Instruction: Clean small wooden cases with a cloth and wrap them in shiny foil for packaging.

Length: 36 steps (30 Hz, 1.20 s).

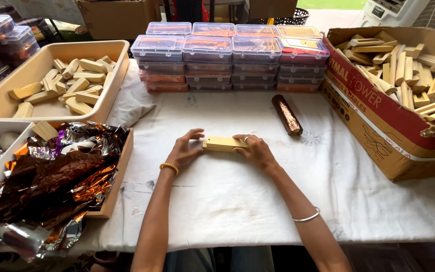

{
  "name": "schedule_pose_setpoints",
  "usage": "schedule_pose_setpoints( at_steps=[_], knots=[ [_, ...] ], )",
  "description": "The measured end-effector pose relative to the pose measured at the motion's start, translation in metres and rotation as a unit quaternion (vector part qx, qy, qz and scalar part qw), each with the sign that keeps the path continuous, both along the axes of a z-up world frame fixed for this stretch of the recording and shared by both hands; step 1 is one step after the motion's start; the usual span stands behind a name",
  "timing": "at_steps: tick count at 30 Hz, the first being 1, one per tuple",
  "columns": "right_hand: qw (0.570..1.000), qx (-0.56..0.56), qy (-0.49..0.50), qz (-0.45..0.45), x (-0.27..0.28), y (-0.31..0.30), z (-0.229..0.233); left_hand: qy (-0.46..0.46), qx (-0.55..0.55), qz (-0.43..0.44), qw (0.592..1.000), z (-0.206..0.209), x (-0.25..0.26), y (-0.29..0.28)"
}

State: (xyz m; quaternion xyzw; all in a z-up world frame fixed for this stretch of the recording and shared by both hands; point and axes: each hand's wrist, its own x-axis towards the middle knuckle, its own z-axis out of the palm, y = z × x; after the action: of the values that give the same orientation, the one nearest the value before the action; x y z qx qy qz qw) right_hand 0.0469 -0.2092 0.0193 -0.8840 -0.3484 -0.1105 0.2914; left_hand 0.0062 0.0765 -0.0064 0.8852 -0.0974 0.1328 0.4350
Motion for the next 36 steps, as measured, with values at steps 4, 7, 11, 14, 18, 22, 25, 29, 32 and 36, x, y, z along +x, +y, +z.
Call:
schedule_pose_setpoints(
  at_steps=[4,7,11,14,18,22,25,29,32,36],
  knots=[
    [0.998,-0.006,-0.059,0.006,0.004,0.004,-0.012,0.046,-0.028,-0.005,0.999,0.008,-0.006,-0.007],
    [0.992,-0.027,-0.119,0.013,0.004,0.004,-0.014,0.051,-0.030,-0.003,0.998,0.007,-0.004,-0.004],
    [0.990,-0.053,-0.134,-0.006,-0.002,0.006,-0.012,0.012,-0.041,-0.021,0.999,0.007,0.010,0.010],
    [0.987,-0.056,-0.150,-0.023,-0.004,0.010,-0.017,-0.112,0.035,0.125,0.985,-0.011,0.041,0.044],
    [0.985,-0.058,-0.157,-0.046,-0.012,0.016,-0.017,-0.213,0.305,0.475,0.797,0.001,0.065,0.094],
    [0.985,-0.049,-0.158,-0.042,-0.016,0.018,-0.011,-0.087,0.427,0.588,0.682,0.006,0.086,0.131],
    [0.986,-0.053,-0.153,-0.047,-0.013,0.021,-0.013,0.120,0.388,0.558,0.724,-0.015,0.119,0.154],
    [0.984,-0.030,-0.165,-0.059,-0.013,0.018,-0.013,0.170,0.446,0.491,0.729,-0.042,0.166,0.147],
    [0.975,0.031,-0.216,-0.043,-0.018,0.016,-0.006,0.094,0.352,0.366,0.856,0.021,0.138,0.087],
    [0.953,0.095,-0.289,-0.001,-0.024,0.009,0.004,0.145,-0.034,-0.125,0.981,0.050,0.136,-0.023]
  ],
)
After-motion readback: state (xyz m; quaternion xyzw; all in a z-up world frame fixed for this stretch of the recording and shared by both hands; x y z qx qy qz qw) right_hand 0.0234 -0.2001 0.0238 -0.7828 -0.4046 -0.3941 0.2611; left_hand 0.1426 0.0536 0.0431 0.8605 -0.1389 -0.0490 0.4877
